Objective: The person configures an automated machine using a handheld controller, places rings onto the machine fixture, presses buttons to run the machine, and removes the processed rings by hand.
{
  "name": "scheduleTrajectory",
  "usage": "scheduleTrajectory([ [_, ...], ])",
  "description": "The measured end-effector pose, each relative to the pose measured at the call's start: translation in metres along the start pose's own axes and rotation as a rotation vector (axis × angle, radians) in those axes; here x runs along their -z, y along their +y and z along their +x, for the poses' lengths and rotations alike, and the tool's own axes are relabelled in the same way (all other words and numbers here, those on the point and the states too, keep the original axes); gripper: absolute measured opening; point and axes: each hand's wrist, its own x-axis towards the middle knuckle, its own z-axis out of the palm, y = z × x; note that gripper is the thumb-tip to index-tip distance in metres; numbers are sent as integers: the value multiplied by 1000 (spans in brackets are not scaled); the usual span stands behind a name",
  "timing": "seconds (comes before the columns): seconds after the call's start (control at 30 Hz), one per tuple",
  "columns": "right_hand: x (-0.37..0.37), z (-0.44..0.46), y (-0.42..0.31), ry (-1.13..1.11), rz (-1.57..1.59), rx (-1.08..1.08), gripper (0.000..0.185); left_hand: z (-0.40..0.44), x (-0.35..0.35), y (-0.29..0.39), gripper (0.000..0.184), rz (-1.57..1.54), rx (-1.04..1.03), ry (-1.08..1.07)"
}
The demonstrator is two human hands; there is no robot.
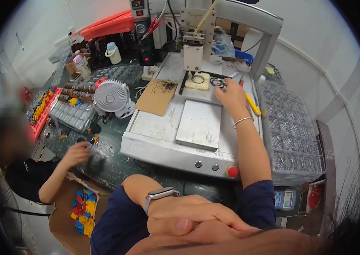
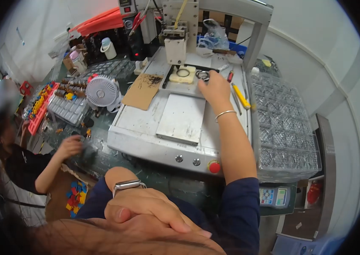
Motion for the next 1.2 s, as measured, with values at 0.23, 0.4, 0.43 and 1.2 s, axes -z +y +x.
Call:
scheduleTrajectory([
  [0.23,5,4,-3,14,39,-55,40,7,8,-4,89,-13,71,-26],
  [0.4,-1,9,4,-48,27,-66,49,21,4,33,81,-147,-62,120],
  [0.43,-2,13,9,-25,31,-46,49,18,5,37,81,-119,-98,121],
  [1.2,6,13,9,4,129,-130,53,16,10,-7,82,-139,-140,15],
])
